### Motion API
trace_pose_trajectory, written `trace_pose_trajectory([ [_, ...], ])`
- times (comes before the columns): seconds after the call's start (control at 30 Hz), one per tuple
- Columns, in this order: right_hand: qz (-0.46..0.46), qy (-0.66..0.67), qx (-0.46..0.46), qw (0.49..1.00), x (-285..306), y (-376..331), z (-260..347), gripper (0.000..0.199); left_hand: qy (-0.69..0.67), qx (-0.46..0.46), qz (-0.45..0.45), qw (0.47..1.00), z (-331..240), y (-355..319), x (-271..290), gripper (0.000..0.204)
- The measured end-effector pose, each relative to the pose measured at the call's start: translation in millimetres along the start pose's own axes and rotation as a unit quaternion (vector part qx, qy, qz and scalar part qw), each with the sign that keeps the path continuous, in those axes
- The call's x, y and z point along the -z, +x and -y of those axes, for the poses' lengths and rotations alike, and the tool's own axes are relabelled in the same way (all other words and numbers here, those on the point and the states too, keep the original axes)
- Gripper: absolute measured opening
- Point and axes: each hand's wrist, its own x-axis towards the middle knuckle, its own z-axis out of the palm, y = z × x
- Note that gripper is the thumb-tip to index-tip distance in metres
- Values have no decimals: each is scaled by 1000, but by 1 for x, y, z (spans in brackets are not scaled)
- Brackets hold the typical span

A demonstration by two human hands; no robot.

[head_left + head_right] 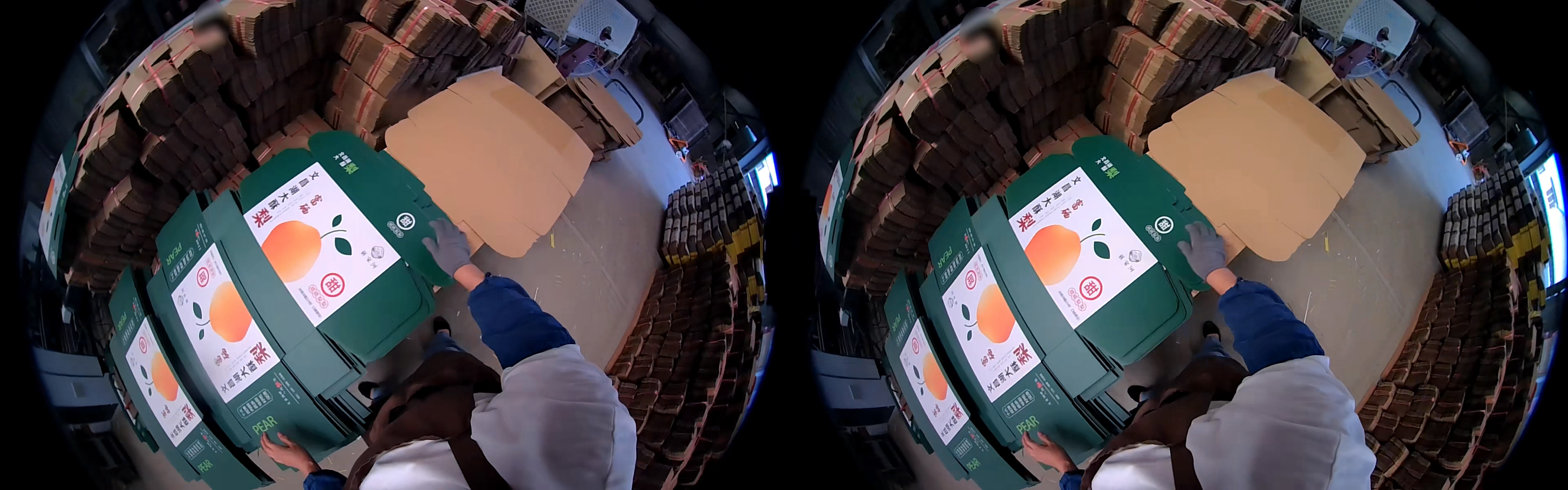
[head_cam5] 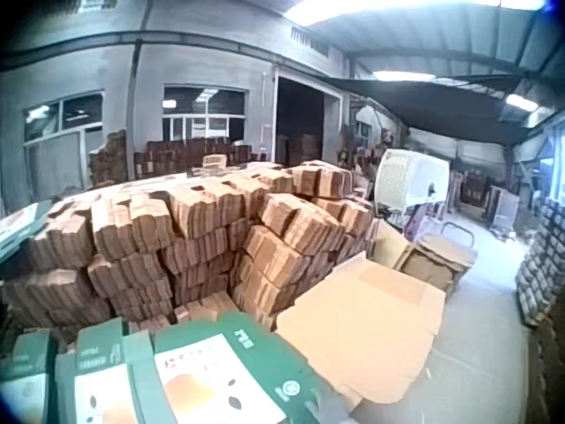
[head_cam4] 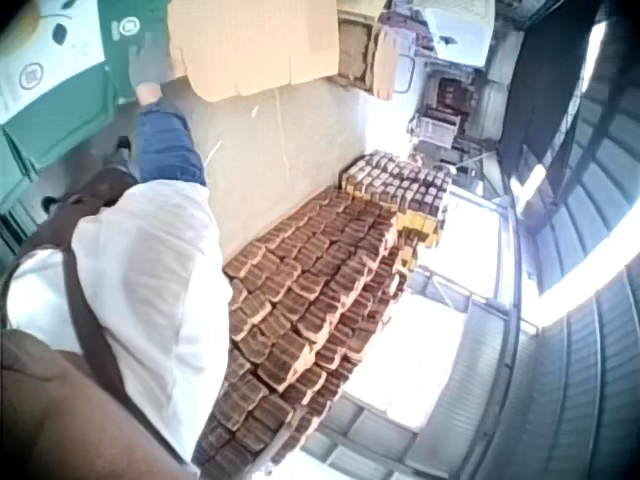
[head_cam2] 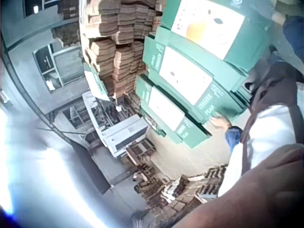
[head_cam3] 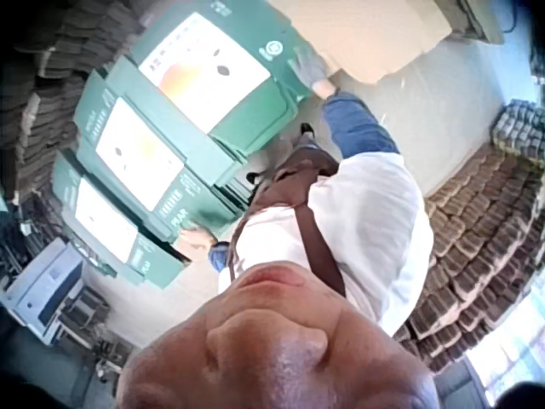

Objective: The person folds flat green cardboard sheets into pear-shaped boxes. They repeatedly pick up a sheet, fold the sides to form the box structure, and place the finished box onto a growing stack on the floor.

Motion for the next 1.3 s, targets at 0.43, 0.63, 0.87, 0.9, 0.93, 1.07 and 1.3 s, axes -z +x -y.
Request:
trace_pose_trajectory([
  [0.43, 1, -48, -426, 903, 112, 61, -431, 67, 12, -174, 304, 937, -264, -12, -93, 71],
  [0.63, 157, -47, -389, 907, 136, 96, -460, 73, 30, -207, 335, 919, -264, -8, -100, 77],
  [0.87, 165, -43, -385, 907, 127, 106, -453, 73, 49, -192, 347, 917, -260, -14, -103, 86],
  [0.9, 162, -25, -389, 907, 123, 107, -457, 74, 46, -183, 350, 918, -263, -15, -106, 87],
  [0.93, 158, -9, -391, 907, 118, 105, -467, 75, 50, -182, 353, 916, -269, -16, -108, 87],
  [1.07, 263, 221, -309, 887, 115, 119, -456, 68, 79, -154, 330, 928, -263, -15, -85, 89],
  [1.3, 3, 328, -240, 914, 252, 171, -429, 49, 60, -110, 324, 938, -292, -13, -69, 85],
])
